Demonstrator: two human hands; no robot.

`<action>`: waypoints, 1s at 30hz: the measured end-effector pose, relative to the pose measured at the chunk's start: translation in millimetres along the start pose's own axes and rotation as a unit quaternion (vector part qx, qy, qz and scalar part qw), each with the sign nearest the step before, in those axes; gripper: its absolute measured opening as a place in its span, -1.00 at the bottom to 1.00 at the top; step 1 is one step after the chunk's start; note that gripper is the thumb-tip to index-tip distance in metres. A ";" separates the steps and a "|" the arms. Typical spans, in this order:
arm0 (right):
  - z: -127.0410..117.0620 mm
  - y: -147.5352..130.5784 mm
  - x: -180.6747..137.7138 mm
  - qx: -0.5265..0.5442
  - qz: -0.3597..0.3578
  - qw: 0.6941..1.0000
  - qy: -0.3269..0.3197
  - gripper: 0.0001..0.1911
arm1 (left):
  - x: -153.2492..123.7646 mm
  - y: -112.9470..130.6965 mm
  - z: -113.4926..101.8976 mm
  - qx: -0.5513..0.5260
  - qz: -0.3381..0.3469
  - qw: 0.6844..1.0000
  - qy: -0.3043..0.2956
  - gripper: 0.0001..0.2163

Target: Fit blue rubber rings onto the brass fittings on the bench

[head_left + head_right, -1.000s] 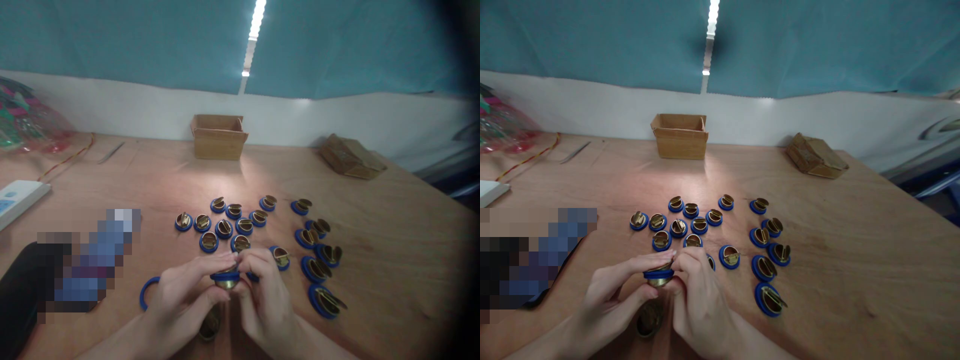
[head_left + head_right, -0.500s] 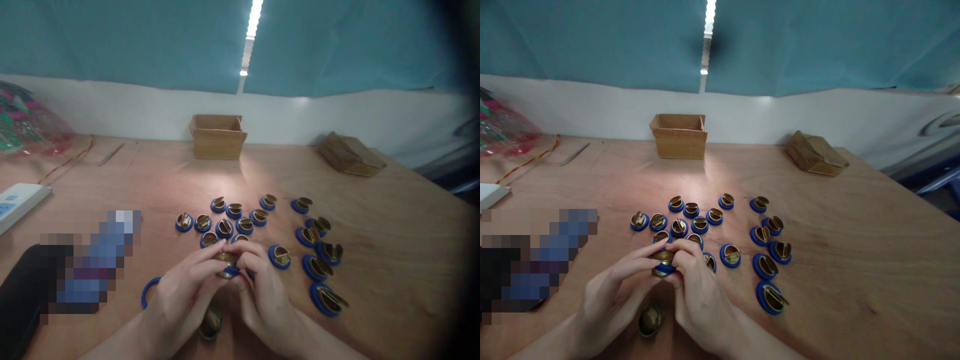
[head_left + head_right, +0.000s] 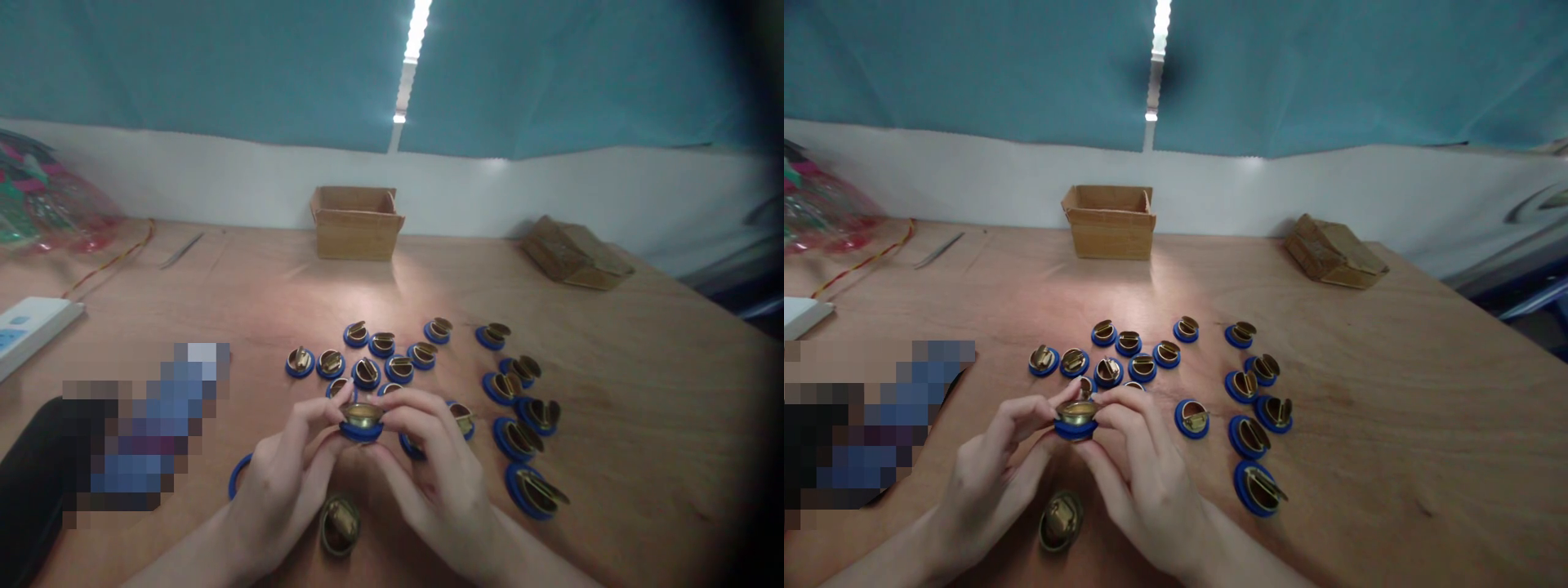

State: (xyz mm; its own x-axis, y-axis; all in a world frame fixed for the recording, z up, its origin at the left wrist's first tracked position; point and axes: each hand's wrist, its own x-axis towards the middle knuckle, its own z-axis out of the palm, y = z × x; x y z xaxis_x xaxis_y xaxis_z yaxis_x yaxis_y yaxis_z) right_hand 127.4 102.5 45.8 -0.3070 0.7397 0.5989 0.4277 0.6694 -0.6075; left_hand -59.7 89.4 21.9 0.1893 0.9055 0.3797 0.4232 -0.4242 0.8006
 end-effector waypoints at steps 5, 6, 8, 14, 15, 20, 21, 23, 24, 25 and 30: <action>1.6 -1.0 0.0 0.009 0.003 1.000 0.006 -0.70 | -1.5 -2.6 2.0 -0.015 -0.028 0.999 -0.016 -0.71; 1.8 -1.2 0.0 0.010 0.005 1.000 0.007 -0.71 | -1.4 -2.6 1.8 -0.006 -0.024 1.000 -0.016 -0.71; 1.8 -1.6 0.7 0.014 0.010 1.000 0.005 -0.71 | -0.7 -2.6 1.0 0.017 -0.005 1.000 -0.005 -0.72; -0.2 -4.0 2.2 0.049 0.032 0.998 -0.011 -0.73 | 2.8 -2.6 -2.7 0.050 0.079 0.995 0.021 -0.74; -0.6 -4.5 1.9 0.054 0.038 0.998 -0.013 -0.74 | 3.2 -2.1 -3.3 0.051 0.087 0.995 0.019 -0.73; -2.7 -6.7 0.2 0.070 0.052 0.996 -0.019 -0.77 | 4.3 1.4 -5.8 0.047 0.112 0.993 0.009 -0.71; -3.1 -7.0 0.1 0.072 0.051 0.996 -0.021 -0.77 | 4.4 1.8 -5.9 0.046 0.118 0.992 0.004 -0.71; -3.8 -7.4 0.2 0.076 0.049 0.996 -0.024 -0.77 | 4.7 2.1 -5.7 0.042 0.128 0.991 -0.007 -0.71; -3.9 -7.5 0.4 0.079 0.050 0.995 -0.026 -0.77 | 4.7 2.0 -5.4 0.039 0.131 0.991 -0.011 -0.71; -4.0 -7.5 0.5 0.083 0.052 0.995 -0.027 -0.77 | 4.7 1.9 -5.0 0.037 0.132 0.990 -0.015 -0.72; -4.0 -6.2 0.8 0.092 0.063 0.993 -0.036 -0.78 | 3.4 1.9 -3.2 0.043 0.122 0.991 -0.022 -0.76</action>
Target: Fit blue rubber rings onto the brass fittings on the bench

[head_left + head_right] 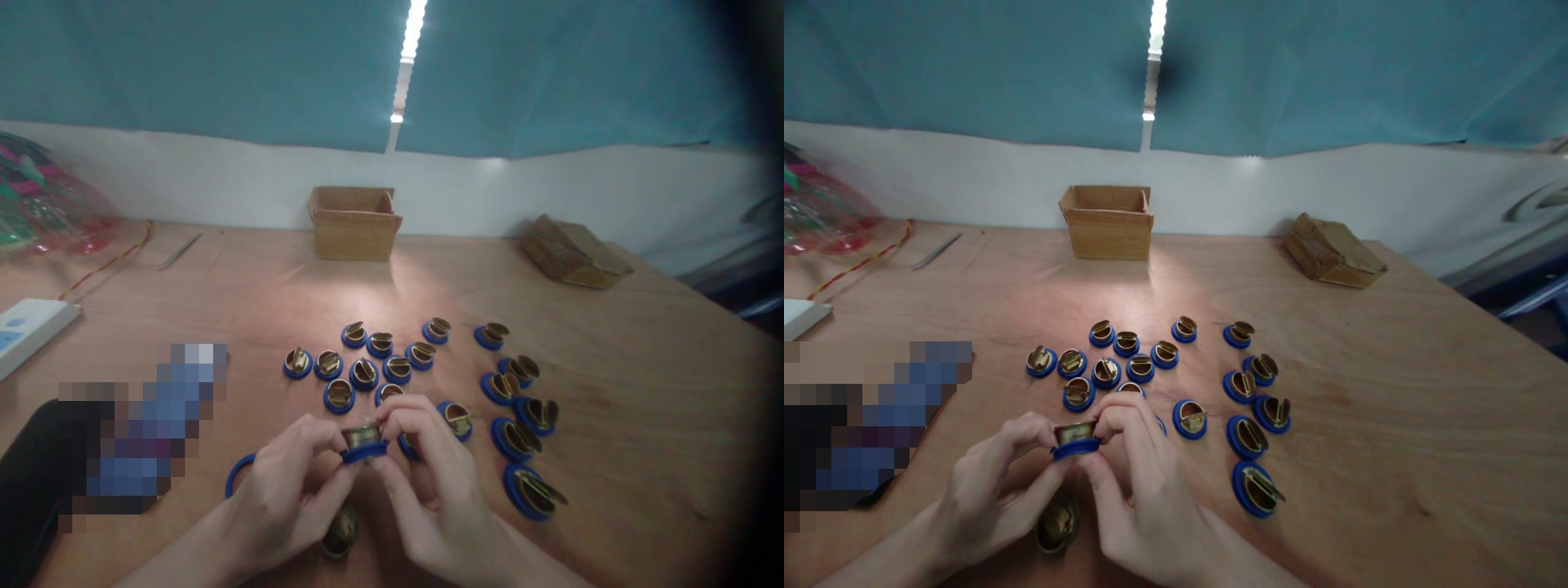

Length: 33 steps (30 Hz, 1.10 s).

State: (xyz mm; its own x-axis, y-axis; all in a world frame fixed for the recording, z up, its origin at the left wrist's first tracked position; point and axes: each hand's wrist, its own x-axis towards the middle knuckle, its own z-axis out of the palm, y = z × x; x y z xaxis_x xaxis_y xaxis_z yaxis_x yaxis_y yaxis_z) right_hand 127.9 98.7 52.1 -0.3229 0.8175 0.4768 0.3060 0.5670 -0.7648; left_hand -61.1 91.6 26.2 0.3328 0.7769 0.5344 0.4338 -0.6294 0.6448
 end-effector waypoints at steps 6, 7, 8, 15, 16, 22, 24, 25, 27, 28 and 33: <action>0.6 0.9 -0.3 0.010 0.006 1.000 -0.012 -0.80 | -3.2 1.0 0.6 0.018 -0.002 1.000 -0.002 -0.79; 0.9 0.8 -0.4 0.020 0.011 1.000 -0.017 -0.80 | -3.5 1.2 0.4 0.017 -0.005 1.000 -0.005 -0.80; 1.1 0.7 -0.3 0.033 0.021 0.999 -0.023 -0.80 | -3.5 1.3 0.0 0.017 -0.011 1.000 -0.007 -0.81; -3.8 1.0 7.3 0.240 0.213 0.944 -0.081 -0.93 | 5.9 -1.4 -4.8 0.009 -0.038 0.999 0.033 -0.82; -5.4 1.5 8.4 0.265 0.229 0.933 -0.084 -0.93 | 7.2 -1.9 -5.8 0.009 -0.039 0.999 0.037 -0.83; -16.9 4.2 10.7 0.260 0.248 0.932 -0.055 -0.75 | 12.2 -1.4 -13.9 0.019 -0.024 0.999 0.042 -0.84; -19.6 2.4 12.1 0.238 0.236 0.941 -0.038 -0.72 | 14.9 -1.0 -17.1 0.029 -0.048 0.998 -0.001 -0.83; -20.5 1.2 13.0 0.233 0.225 0.946 -0.030 -0.71 | 16.5 -0.9 -18.7 0.031 -0.065 0.997 -0.026 -0.83; -20.8 -1.0 14.3 0.223 0.196 0.955 -0.018 -0.69 | 19.6 -0.7 -21.6 0.029 -0.091 0.993 -0.070 -0.78; -20.4 -1.6 14.5 0.214 0.183 0.960 -0.015 -0.68 | 20.9 -0.6 -22.7 0.028 -0.099 0.991 -0.085 -0.75; -15.6 -2.1 9.9 0.136 0.142 0.980 -0.020 -0.63 | 23.3 -0.2 -23.1 0.042 -0.104 0.985 -0.131 -0.77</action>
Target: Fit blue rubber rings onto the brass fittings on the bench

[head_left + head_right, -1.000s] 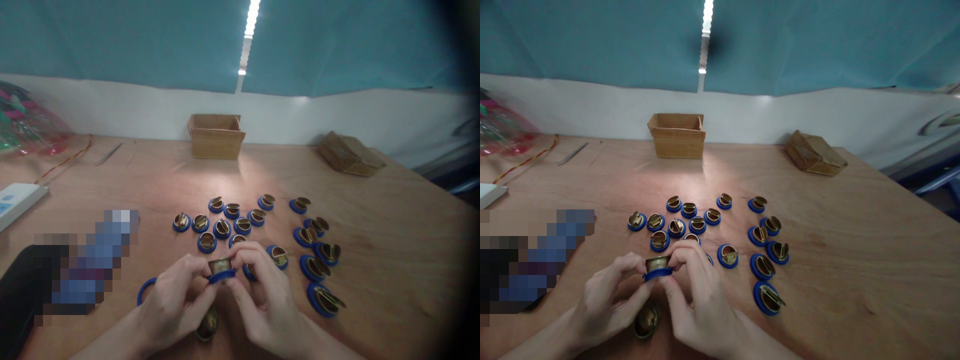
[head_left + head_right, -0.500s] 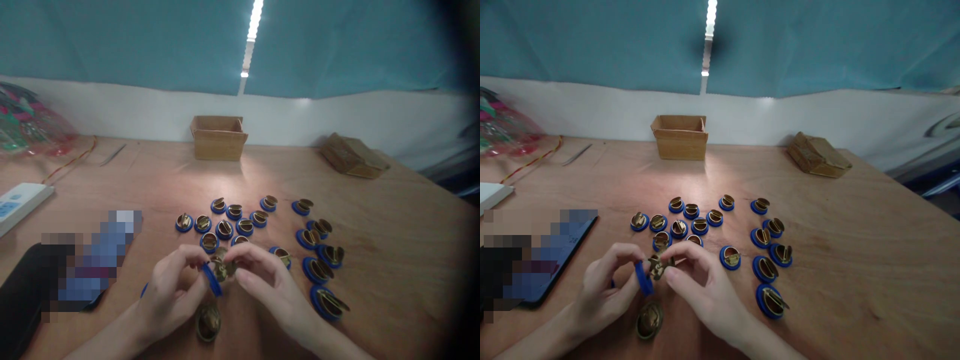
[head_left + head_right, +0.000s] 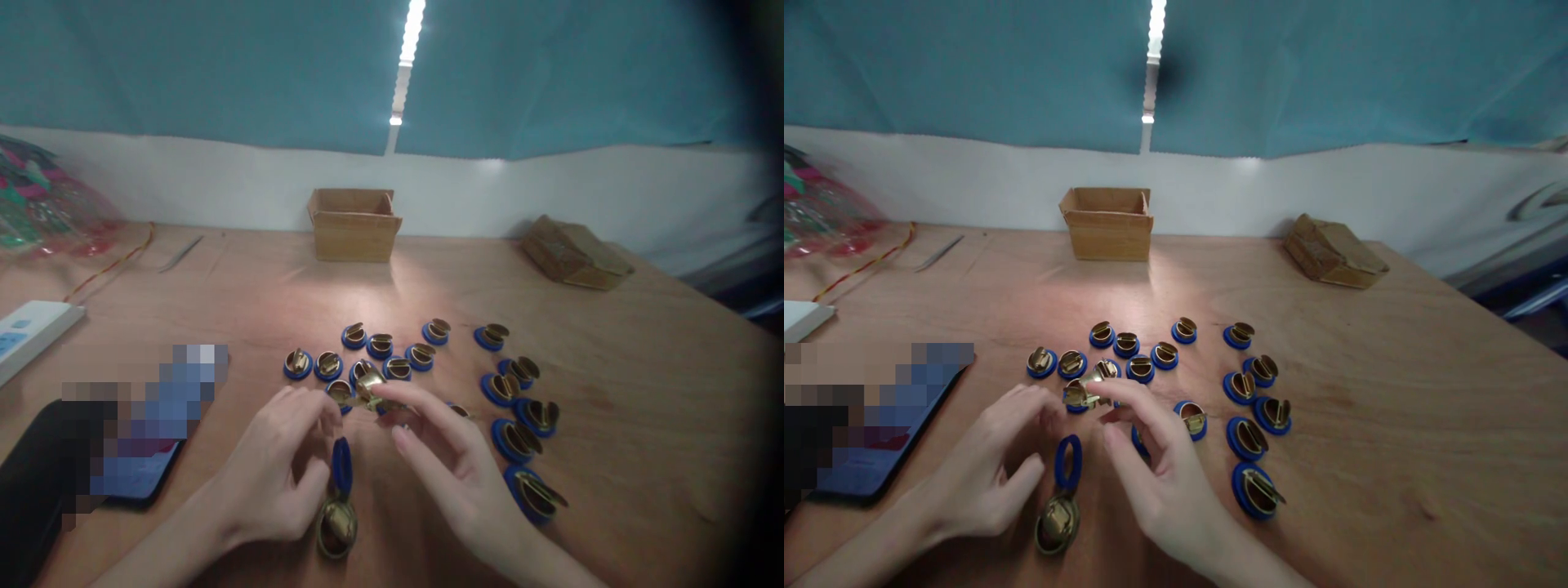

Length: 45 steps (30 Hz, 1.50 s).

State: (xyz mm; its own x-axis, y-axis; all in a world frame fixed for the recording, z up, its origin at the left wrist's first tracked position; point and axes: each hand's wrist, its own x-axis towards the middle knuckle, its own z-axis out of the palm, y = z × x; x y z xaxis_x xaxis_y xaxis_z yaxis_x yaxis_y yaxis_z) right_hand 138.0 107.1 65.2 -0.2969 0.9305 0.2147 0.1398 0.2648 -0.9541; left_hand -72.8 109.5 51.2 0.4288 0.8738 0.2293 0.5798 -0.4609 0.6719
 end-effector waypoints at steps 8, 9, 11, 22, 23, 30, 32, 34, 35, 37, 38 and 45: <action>4.4 3.6 -5.1 -0.192 -0.191 0.959 -0.081 -0.44 | -3.0 0.2 0.7 -0.113 -0.060 0.991 0.031 -0.84; 4.9 5.0 -5.4 -0.212 -0.213 0.949 -0.095 -0.44 | -2.9 0.3 0.7 -0.139 -0.065 0.988 0.030 -0.82; 6.4 7.7 -5.6 -0.257 -0.249 0.927 -0.117 -0.44 | -2.0 0.5 1.9 -0.194 -0.073 0.978 0.020 -0.78; 6.7 5.7 -7.6 -0.262 -0.261 0.928 -0.042 -0.56 | 0.7 -3.5 13.9 -0.389 -0.163 0.907 -0.010 -0.78; 6.2 5.7 -8.3 -0.255 -0.244 0.935 -0.018 -0.61 | 0.3 -4.1 14.2 -0.390 -0.166 0.906 -0.010 -0.77; 9.9 8.6 -9.8 -0.165 -0.014 0.985 -0.054 -0.88 | -2.4 0.1 13.6 -0.359 -0.139 0.923 -0.015 -0.75; 11.8 10.2 -9.4 -0.145 0.021 0.986 -0.074 -0.89 | -4.0 2.6 13.0 -0.341 -0.112 0.933 -0.013 -0.75; 13.0 11.7 -8.8 -0.144 0.035 0.985 -0.084 -0.90 | -6.1 5.1 12.1 -0.303 -0.086 0.949 -0.015 -0.74; 13.3 12.1 -8.5 -0.148 0.035 0.985 -0.082 -0.89 | -7.0 6.2 11.5 -0.276 -0.073 0.958 -0.016 -0.72; 13.2 12.4 -8.2 -0.159 0.029 0.984 -0.075 -0.85 | -8.4 8.1 10.3 -0.223 -0.047 0.973 -0.020 -0.69; 12.9 12.3 -8.2 -0.165 0.024 0.984 -0.070 -0.84 | -8.8 8.8 10.0 -0.203 -0.036 0.978 -0.023 -0.67; 12.2 16.5 -10.6 -0.201 -0.017 0.978 -0.060 -0.81 | -13.6 4.8 21.0 -0.146 0.004 0.989 -0.036 -0.56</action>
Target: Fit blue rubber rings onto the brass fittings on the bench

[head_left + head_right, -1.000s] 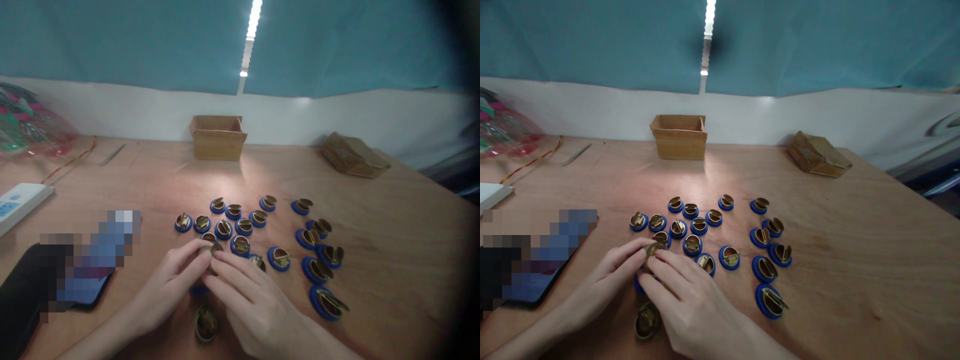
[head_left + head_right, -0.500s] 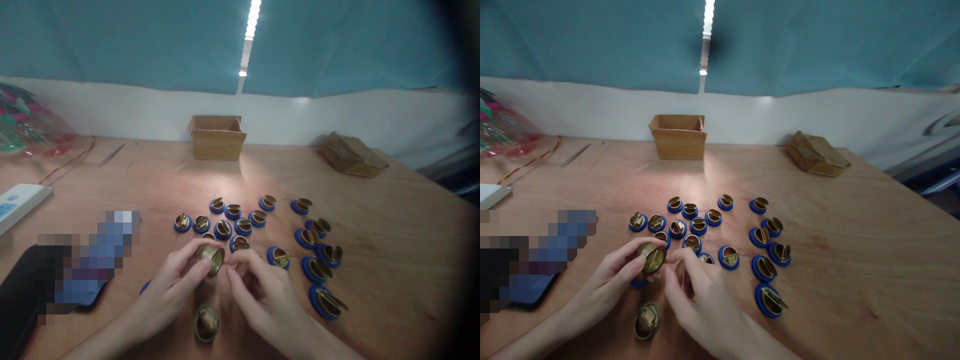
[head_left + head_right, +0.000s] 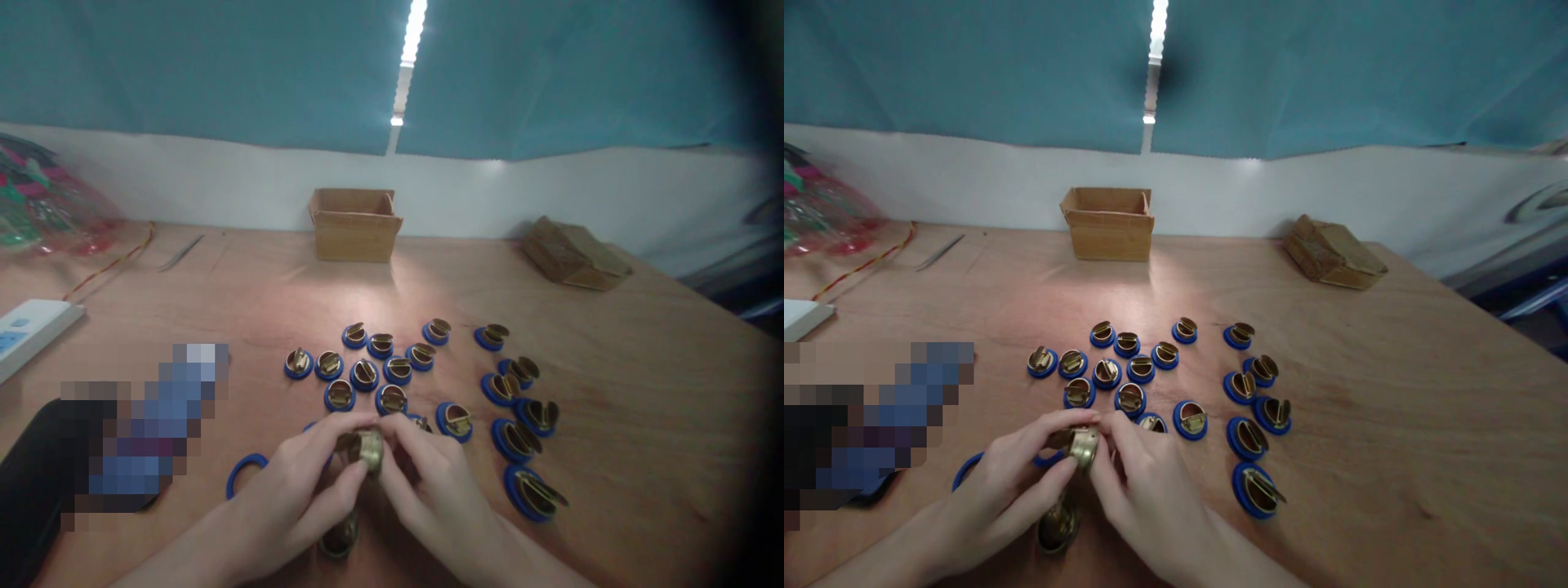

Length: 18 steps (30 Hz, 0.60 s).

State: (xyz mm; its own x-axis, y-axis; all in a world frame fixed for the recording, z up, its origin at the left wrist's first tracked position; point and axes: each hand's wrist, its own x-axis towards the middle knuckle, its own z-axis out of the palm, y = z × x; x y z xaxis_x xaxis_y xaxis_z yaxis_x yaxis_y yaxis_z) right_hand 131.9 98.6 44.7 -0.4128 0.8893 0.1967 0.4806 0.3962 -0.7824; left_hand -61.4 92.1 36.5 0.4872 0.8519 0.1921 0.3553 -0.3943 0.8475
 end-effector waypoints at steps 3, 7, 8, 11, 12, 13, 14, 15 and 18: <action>0.6 1.3 0.1 -0.017 -0.029 0.999 0.008 -0.78 | -2.9 -3.0 5.0 0.036 0.021 0.999 0.017 -0.50; -4.5 -4.0 3.9 -0.011 -0.065 0.997 0.032 -0.83 | -2.5 0.7 2.2 0.050 0.021 0.998 0.010 -0.51; -6.2 -6.0 4.9 -0.005 -0.070 0.997 0.041 -0.84 | -1.6 1.7 0.5 0.051 0.017 0.998 0.012 -0.53; -8.7 -10.3 6.7 0.062 -0.026 0.997 0.032 -0.85 | 1.0 1.9 -3.9 0.061 0.008 0.998 0.029 -0.57; -8.5 -10.7 6.9 0.108 0.015 0.994 0.012 -0.83 | 1.7 1.1 -4.5 0.065 0.008 0.997 0.037 -0.59; -7.8 -10.6 7.1 0.162 0.062 0.985 -0.017 -0.81 | 2.1 -0.1 -4.7 0.068 0.010 0.997 0.044 -0.59; -7.0 -10.0 7.4 0.219 0.108 0.969 -0.047 -0.79 | 2.4 -1.2 -4.5 0.071 0.015 0.996 0.048 -0.59; -6.2 -9.2 7.9 0.269 0.145 0.949 -0.074 -0.76 | 2.7 -2.3 -4.0 0.071 0.021 0.996 0.050 -0.59; -5.3 -6.2 10.7 0.359 0.191 0.906 -0.114 -0.72 | 3.0 -4.8 -1.6 0.073 0.043 0.995 0.046 -0.56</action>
State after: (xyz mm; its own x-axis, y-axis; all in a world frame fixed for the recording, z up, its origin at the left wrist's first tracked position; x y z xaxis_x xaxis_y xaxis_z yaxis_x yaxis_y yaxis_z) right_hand 128.6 106.8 54.7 -0.5104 0.8279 -0.2326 0.0277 -0.2545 -0.9667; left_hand -62.9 97.1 33.8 0.4483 0.8382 0.3106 0.4310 -0.5071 0.7464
